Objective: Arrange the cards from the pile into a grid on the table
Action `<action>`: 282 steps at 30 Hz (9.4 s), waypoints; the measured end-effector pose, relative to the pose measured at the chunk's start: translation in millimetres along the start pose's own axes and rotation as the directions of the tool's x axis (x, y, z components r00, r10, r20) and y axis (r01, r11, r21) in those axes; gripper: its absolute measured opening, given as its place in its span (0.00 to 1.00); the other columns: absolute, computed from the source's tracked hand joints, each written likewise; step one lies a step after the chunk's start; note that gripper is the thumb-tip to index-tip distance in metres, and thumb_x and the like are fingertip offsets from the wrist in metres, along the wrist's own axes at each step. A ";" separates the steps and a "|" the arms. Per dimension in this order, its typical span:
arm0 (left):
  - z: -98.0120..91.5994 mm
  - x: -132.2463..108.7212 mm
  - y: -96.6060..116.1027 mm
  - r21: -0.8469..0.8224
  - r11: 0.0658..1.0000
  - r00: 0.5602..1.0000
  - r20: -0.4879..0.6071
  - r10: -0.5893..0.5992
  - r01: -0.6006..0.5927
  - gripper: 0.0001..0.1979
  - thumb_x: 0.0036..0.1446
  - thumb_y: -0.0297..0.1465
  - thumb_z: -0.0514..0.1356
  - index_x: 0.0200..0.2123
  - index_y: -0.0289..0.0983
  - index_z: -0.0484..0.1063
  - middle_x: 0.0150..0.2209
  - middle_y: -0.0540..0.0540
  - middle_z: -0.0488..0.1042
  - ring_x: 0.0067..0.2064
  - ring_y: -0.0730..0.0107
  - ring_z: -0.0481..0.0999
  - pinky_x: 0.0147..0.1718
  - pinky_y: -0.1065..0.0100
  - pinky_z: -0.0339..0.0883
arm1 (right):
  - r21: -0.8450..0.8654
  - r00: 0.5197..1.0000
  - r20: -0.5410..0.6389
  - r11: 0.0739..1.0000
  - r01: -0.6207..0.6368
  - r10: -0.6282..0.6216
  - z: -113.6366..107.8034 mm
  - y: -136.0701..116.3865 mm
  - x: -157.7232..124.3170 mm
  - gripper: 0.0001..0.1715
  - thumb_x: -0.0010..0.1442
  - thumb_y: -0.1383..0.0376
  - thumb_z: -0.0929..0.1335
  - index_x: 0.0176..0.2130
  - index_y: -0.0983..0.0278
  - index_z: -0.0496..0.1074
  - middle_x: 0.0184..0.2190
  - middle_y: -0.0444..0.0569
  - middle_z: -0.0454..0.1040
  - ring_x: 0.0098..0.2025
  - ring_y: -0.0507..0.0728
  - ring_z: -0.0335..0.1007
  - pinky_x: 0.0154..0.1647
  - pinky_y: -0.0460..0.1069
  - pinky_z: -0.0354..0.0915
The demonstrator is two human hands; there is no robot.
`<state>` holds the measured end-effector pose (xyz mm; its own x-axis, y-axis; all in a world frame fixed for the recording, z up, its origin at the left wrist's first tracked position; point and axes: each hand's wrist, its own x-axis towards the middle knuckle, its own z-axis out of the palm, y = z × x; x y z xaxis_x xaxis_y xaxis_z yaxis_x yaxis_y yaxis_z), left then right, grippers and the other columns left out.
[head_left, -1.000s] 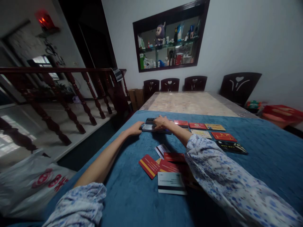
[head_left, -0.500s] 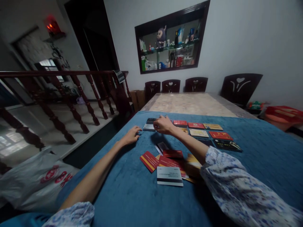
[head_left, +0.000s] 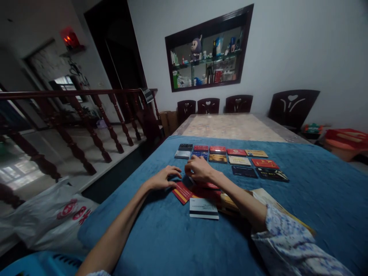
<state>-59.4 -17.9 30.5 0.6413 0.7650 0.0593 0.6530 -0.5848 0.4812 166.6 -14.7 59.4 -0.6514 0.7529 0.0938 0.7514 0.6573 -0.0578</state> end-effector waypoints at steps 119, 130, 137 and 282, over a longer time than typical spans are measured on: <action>28.9 -5.6 -29.9 0.147 0.986 0.936 -0.351 -0.026 0.082 0.30 0.54 0.26 0.61 0.61 0.37 0.61 0.58 0.38 0.70 0.56 0.53 0.70 0.59 0.49 0.62 | -0.001 0.982 -0.182 0.999 -0.043 0.043 47.0 -0.2 0.9 0.29 0.63 0.62 0.67 0.62 0.64 0.62 0.52 0.59 0.70 0.53 0.64 0.61 0.48 0.54 0.58; 24.2 -4.3 -22.9 0.241 0.965 0.943 -0.331 -0.022 0.107 0.26 0.56 0.26 0.60 0.59 0.38 0.63 0.54 0.39 0.70 0.56 0.53 0.68 0.57 0.48 0.62 | -0.067 0.981 -0.187 0.996 -0.056 0.043 40.0 0.8 -1.2 0.24 0.62 0.58 0.67 0.55 0.63 0.66 0.51 0.57 0.70 0.53 0.64 0.60 0.47 0.55 0.58; 19.8 -1.0 -14.2 0.332 0.935 0.954 -0.299 -0.019 0.123 0.26 0.56 0.24 0.60 0.58 0.39 0.64 0.57 0.38 0.67 0.58 0.51 0.65 0.55 0.48 0.62 | -0.081 0.987 -0.155 0.995 -0.062 0.049 32.5 0.1 -2.4 0.26 0.62 0.56 0.68 0.56 0.63 0.67 0.53 0.58 0.68 0.54 0.65 0.60 0.46 0.55 0.60; 48.5 28.9 48.5 0.137 0.983 0.991 -0.043 0.128 -0.121 0.45 0.48 0.56 0.65 0.64 0.39 0.62 0.64 0.34 0.61 0.66 0.39 0.53 0.63 0.37 0.45 | 0.072 0.965 -0.206 0.981 0.179 -0.161 30.7 67.1 -59.5 0.05 0.59 0.66 0.70 0.36 0.62 0.78 0.36 0.51 0.76 0.43 0.59 0.62 0.42 0.53 0.54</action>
<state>10.3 -37.2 13.1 0.7016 0.6948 0.1580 0.6197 -0.7045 0.3459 252.5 -14.3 19.5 -0.7279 0.6142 0.3049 0.6133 0.7820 -0.1111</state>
